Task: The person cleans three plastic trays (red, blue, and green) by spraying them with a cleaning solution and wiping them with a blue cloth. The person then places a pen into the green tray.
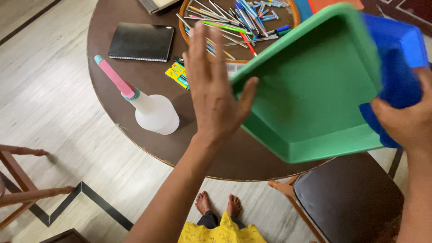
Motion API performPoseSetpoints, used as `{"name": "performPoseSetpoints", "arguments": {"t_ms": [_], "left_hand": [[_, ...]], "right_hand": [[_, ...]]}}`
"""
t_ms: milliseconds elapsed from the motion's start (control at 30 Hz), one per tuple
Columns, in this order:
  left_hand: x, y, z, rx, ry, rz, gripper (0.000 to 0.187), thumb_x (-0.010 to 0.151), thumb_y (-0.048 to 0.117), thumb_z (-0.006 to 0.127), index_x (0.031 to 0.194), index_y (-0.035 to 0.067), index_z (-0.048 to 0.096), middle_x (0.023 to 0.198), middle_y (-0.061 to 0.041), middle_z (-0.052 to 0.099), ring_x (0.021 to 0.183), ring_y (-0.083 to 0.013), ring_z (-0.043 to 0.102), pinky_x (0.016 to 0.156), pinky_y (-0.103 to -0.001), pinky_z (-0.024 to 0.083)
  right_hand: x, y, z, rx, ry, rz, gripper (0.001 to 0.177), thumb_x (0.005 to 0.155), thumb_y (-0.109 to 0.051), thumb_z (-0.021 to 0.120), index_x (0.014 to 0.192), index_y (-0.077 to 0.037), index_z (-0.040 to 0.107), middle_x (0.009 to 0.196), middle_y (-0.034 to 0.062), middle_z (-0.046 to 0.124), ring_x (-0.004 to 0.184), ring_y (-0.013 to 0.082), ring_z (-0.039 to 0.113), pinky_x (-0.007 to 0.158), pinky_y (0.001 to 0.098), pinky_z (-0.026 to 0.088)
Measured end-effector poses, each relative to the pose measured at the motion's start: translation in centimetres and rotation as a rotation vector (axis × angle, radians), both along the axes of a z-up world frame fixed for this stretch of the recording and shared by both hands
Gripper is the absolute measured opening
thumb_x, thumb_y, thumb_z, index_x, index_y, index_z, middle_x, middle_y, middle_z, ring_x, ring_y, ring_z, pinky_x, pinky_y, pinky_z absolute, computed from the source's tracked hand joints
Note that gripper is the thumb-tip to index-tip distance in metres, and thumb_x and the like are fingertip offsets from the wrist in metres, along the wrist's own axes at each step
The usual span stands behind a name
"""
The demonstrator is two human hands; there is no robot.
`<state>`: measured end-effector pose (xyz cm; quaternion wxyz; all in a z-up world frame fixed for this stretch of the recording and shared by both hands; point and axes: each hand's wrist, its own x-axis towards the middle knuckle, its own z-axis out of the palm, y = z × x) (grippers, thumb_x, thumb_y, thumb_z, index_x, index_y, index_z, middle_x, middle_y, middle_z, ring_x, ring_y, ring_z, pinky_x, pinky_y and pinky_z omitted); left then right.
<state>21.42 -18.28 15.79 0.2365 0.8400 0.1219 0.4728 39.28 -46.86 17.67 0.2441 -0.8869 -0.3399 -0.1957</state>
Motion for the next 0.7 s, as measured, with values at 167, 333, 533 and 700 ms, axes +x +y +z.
{"name": "performPoseSetpoints", "arguments": {"t_ms": [167, 333, 533, 700], "left_hand": [[1.4, -2.4, 2.0, 0.369, 0.405, -0.149, 0.036, 0.084, 0.016, 0.072, 0.119, 0.011, 0.066, 0.122, -0.012, 0.064, 0.120, -0.0307, 0.060, 0.103, -0.051, 0.046], [0.9, -1.2, 0.2, 0.395, 0.339, -0.098, 0.006, 0.083, 0.014, 0.067, 0.089, 0.012, 0.068, 0.088, -0.002, 0.070, 0.087, -0.0244, 0.069, 0.076, -0.040, 0.054], [-1.2, 0.5, -1.2, 0.244, 0.183, 0.023, 0.025, 0.085, 0.011, 0.070, 0.110, 0.014, 0.073, 0.112, -0.001, 0.075, 0.107, -0.0236, 0.072, 0.089, -0.038, 0.057], [-1.3, 1.2, -2.4, 0.091, 0.181, 0.095, 0.036, 0.082, 0.008, 0.074, 0.116, 0.019, 0.074, 0.122, 0.001, 0.074, 0.112, -0.0229, 0.072, 0.086, -0.037, 0.058]], "right_hand": [[-3.7, 4.0, 2.2, -0.357, -0.398, 0.181, 0.033, 0.073, -0.015, 0.093, 0.101, -0.012, 0.074, 0.095, 0.0064, 0.072, 0.084, 0.0258, 0.071, 0.075, 0.0382, 0.056], [-4.8, 3.5, 2.5, -0.260, -0.441, 0.070, 0.052, 0.069, -0.021, 0.095, 0.113, -0.012, 0.071, 0.103, 0.0098, 0.070, 0.094, 0.0289, 0.071, 0.087, 0.0404, 0.057], [-2.4, -0.6, -2.3, 0.364, 0.154, 0.044, 0.061, 0.078, -0.018, 0.094, 0.129, -0.005, 0.063, 0.124, 0.0110, 0.070, 0.110, 0.0238, 0.069, 0.100, 0.0400, 0.056], [-2.3, -3.3, -8.7, 0.571, 0.489, 0.013, 0.044, 0.096, -0.001, 0.080, 0.135, -0.001, 0.060, 0.126, 0.0130, 0.071, 0.118, 0.0251, 0.071, 0.108, 0.0403, 0.059]]}}
